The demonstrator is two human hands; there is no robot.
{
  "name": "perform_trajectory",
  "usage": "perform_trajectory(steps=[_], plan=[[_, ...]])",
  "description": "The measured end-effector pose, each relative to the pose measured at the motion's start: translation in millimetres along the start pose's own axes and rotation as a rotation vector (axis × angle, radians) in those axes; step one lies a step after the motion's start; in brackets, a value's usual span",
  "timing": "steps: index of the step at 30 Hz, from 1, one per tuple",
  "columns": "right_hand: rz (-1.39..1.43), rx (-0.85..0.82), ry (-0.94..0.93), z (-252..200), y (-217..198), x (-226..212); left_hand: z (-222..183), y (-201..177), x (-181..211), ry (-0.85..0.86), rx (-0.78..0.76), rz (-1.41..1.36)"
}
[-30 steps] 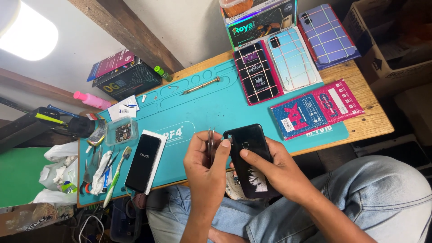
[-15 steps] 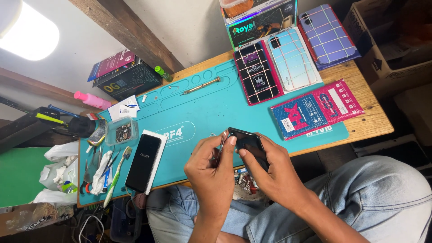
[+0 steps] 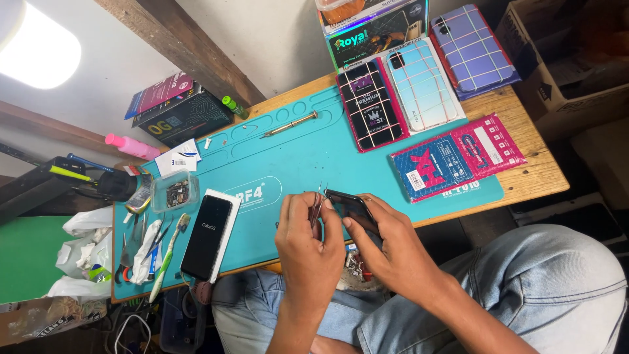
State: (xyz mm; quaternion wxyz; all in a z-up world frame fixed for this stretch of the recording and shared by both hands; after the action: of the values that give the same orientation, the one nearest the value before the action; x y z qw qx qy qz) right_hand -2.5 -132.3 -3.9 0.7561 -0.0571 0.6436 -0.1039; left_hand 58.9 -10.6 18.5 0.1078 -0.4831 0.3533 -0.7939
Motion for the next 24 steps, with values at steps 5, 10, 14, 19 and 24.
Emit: perform_trajectory(steps=[5, 10, 14, 19, 24], plan=[[0.069, -0.048, 0.093, 2, -2, 1, 3, -8, -3, 0.078, -0.128, 0.079], [0.086, -0.075, 0.126, 2, 1, 0, 5, -8, -10, 0.046, -0.179, 0.096], [0.241, -0.108, 0.274, 1, 5, 18, 9, -12, -18, -0.213, -0.217, -0.191], [0.373, -0.117, 0.334, -1, 10, 26, 7, -11, -28, -0.467, -0.305, -0.482], [0.262, -0.115, 0.307, 1, 7, 24, 9, -15, -27, -0.489, -0.307, -0.513]])
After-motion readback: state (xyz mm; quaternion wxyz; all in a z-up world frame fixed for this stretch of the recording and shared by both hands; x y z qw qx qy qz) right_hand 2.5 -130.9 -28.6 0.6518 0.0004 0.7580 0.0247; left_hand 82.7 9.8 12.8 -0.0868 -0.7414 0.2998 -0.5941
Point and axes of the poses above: each hand's wrist, its own z-axis towards the middle knuckle, its own y-axis out of the palm, x = y × z, the point moved 6 cm from there along z, towards the middle knuckle, and after that the axes turned 13 degrees about -x, right-handed, at the moved point
